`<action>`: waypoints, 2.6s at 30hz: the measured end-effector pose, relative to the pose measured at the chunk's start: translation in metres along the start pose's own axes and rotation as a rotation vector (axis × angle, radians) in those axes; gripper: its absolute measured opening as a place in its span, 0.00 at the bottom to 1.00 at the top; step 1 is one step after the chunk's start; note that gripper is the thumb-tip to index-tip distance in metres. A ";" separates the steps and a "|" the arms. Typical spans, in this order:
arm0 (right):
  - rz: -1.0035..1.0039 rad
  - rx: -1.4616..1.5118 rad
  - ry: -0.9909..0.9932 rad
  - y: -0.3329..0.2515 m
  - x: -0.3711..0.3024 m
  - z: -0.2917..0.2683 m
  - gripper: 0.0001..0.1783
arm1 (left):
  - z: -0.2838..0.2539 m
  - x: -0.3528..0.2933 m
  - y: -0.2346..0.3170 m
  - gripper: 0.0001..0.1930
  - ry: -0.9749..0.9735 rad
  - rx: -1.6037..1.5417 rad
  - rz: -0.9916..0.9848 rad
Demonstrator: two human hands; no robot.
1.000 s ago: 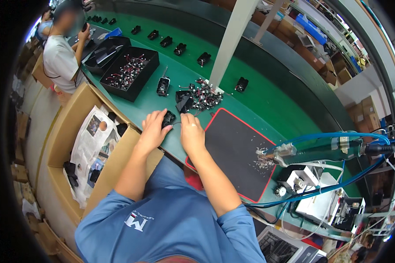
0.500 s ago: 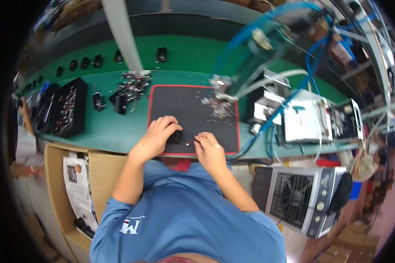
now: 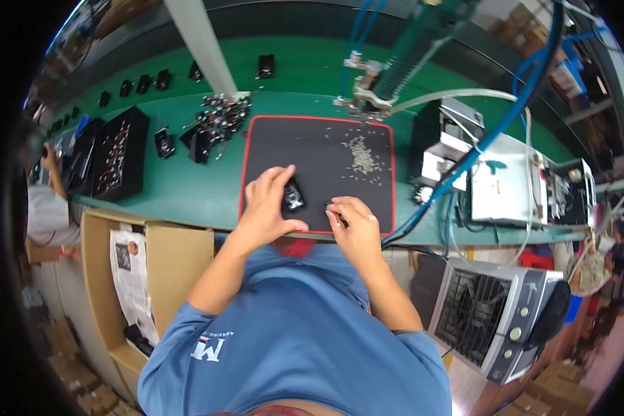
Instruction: The recorder uses a handheld electric screwdriver to assemble small electronic components at a factory workbench.
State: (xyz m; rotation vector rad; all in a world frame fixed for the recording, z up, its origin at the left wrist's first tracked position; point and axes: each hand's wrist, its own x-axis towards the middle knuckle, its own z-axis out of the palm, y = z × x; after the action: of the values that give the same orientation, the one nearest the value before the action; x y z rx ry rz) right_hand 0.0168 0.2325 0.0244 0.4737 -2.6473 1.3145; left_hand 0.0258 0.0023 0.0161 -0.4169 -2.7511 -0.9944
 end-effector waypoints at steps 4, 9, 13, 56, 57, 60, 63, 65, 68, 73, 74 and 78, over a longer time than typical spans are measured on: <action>-0.153 0.102 -0.055 -0.023 0.010 0.019 0.09 | 0.018 0.003 -0.008 0.55 0.036 0.022 -0.044; -0.331 -0.054 -0.044 -0.022 0.019 0.041 0.10 | 0.017 0.008 -0.017 0.48 0.040 -0.149 0.069; -0.302 -0.149 -0.044 -0.031 0.022 0.041 0.10 | 0.020 0.006 -0.022 0.45 0.091 -0.144 0.107; -0.219 0.743 0.352 -0.114 0.170 -0.088 0.30 | 0.007 0.015 -0.024 0.24 0.081 -0.178 0.246; -0.204 0.813 0.327 -0.120 0.174 -0.087 0.33 | 0.007 0.020 -0.025 0.24 0.080 -0.167 0.233; -0.234 0.811 0.319 -0.120 0.166 -0.066 0.43 | 0.010 0.020 -0.028 0.24 0.103 -0.187 0.225; -0.167 0.770 0.268 -0.126 0.140 -0.052 0.60 | 0.010 0.019 -0.028 0.23 0.103 -0.184 0.213; -0.178 0.891 0.202 -0.125 0.122 -0.041 0.61 | 0.012 0.014 -0.028 0.23 0.087 -0.189 0.232; -0.152 0.925 0.167 -0.122 0.105 -0.030 0.62 | 0.010 0.013 -0.028 0.25 0.049 -0.162 0.219; -0.151 0.902 0.080 -0.106 0.096 -0.017 0.62 | 0.009 0.013 -0.026 0.26 0.038 -0.176 0.207; -0.157 0.888 0.068 -0.105 0.096 -0.016 0.61 | 0.009 0.013 -0.026 0.27 0.041 -0.172 0.208; -0.138 0.963 0.077 -0.101 0.096 -0.011 0.60 | 0.009 0.014 -0.025 0.27 0.044 -0.190 0.199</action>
State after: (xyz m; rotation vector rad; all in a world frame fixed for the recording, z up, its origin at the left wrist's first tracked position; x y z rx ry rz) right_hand -0.0385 0.1638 0.1323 0.6559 -1.7118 2.4174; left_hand 0.0034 -0.0075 -0.0021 -0.6740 -2.5252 -1.1999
